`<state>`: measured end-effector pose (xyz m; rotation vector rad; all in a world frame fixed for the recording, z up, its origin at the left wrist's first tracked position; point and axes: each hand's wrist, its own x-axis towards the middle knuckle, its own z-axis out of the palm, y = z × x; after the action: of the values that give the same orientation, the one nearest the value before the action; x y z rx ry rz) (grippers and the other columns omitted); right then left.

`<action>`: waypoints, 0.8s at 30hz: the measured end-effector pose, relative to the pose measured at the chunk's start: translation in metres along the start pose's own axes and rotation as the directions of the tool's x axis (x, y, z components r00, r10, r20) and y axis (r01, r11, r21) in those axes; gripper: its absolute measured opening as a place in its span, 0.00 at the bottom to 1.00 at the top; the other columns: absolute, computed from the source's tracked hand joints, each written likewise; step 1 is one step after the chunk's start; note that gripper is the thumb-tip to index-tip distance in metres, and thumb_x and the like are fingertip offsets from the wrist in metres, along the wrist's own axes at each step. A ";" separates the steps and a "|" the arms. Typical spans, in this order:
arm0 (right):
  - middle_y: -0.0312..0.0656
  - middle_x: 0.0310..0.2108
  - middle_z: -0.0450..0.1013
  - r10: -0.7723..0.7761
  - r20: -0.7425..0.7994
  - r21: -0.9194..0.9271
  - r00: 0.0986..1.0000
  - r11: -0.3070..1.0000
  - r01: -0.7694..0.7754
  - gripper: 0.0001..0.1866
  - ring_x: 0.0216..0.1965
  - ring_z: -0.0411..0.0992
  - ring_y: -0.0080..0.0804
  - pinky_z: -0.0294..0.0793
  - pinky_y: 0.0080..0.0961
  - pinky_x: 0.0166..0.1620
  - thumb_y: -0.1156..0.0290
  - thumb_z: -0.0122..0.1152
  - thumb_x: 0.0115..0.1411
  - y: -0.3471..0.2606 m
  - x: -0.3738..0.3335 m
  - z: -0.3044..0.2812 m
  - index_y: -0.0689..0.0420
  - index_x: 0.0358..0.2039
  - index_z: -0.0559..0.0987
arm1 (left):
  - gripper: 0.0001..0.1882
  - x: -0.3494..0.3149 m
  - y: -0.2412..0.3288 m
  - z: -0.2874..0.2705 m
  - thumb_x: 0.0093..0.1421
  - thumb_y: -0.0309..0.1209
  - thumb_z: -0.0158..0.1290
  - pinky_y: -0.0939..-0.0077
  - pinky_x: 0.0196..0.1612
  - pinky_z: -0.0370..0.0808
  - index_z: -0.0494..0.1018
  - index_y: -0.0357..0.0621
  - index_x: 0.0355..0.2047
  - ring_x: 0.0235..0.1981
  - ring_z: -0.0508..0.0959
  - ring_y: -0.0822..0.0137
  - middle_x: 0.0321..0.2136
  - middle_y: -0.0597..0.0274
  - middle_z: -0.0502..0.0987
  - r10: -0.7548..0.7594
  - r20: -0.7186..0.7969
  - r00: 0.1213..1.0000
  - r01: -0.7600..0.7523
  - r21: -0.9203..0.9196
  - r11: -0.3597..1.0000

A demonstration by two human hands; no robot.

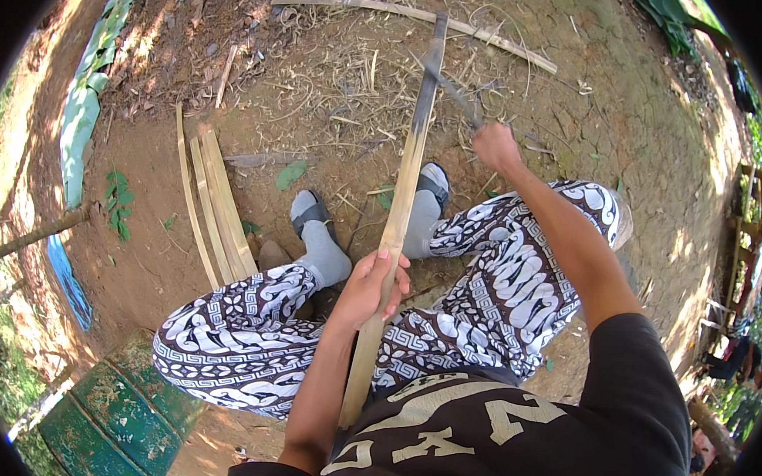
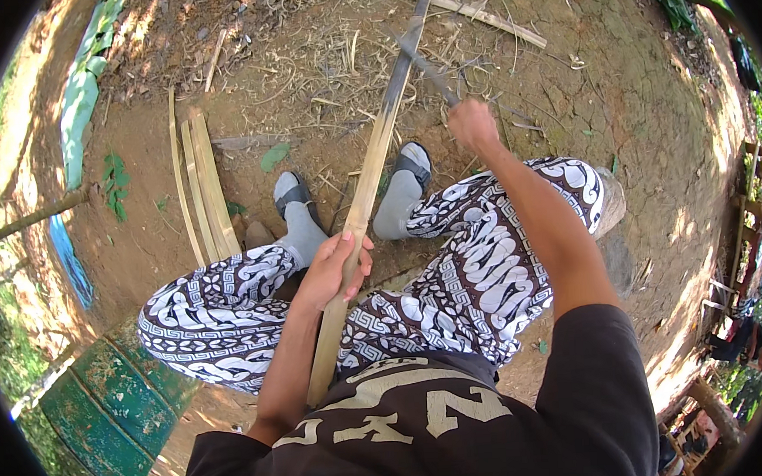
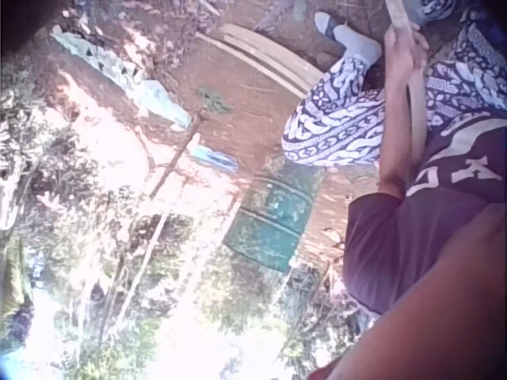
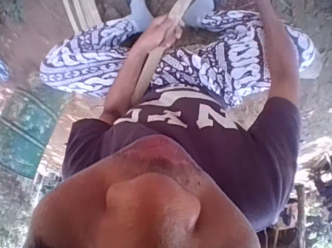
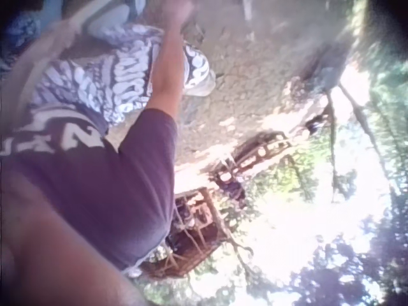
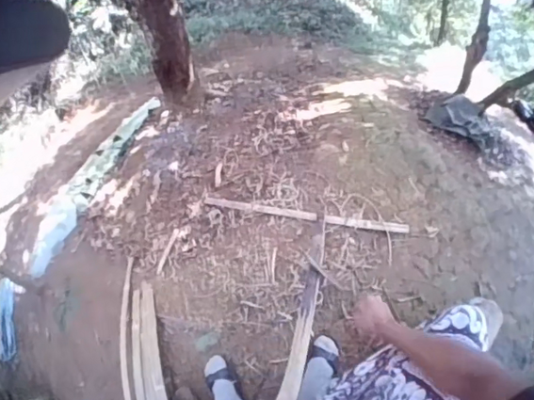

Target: The person carves and scrapes a piece of wood using a machete while sitting on the ground.

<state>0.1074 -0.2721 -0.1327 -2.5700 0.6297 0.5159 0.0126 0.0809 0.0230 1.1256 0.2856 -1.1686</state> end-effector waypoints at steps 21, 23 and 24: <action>0.56 0.29 0.79 -0.432 0.135 0.026 0.892 0.901 0.432 0.13 0.35 0.79 0.55 0.78 0.49 0.44 0.62 0.56 0.57 -0.045 -0.060 -0.007 0.59 0.31 0.81 | 0.23 -0.004 -0.003 -0.003 0.76 0.46 0.33 0.83 0.10 0.59 0.66 0.37 0.44 0.08 0.63 0.77 0.22 0.60 0.73 -0.044 -0.020 0.999 0.041 -0.128 0.991; 0.56 0.28 0.79 -0.507 0.205 0.034 0.837 0.858 0.512 0.14 0.35 0.79 0.54 0.78 0.49 0.45 0.62 0.56 0.57 -0.056 -0.077 -0.011 0.60 0.32 0.81 | 0.23 -0.007 -0.003 -0.002 0.76 0.46 0.33 0.82 0.10 0.59 0.66 0.37 0.43 0.08 0.63 0.77 0.22 0.60 0.73 -0.049 -0.027 0.998 0.046 -0.111 0.993; 0.57 0.28 0.79 -0.469 0.219 -0.008 0.856 0.876 0.482 0.14 0.34 0.79 0.54 0.78 0.49 0.44 0.62 0.56 0.57 -0.055 -0.071 -0.011 0.61 0.31 0.81 | 0.23 -0.007 -0.005 -0.001 0.76 0.46 0.32 0.82 0.10 0.59 0.66 0.37 0.43 0.08 0.63 0.77 0.22 0.60 0.73 -0.046 -0.035 0.998 0.043 -0.086 0.995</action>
<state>0.0791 -0.2090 -0.0734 -2.5505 -0.1079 0.6266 0.0057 0.0860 0.0250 1.0718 0.3875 -1.1651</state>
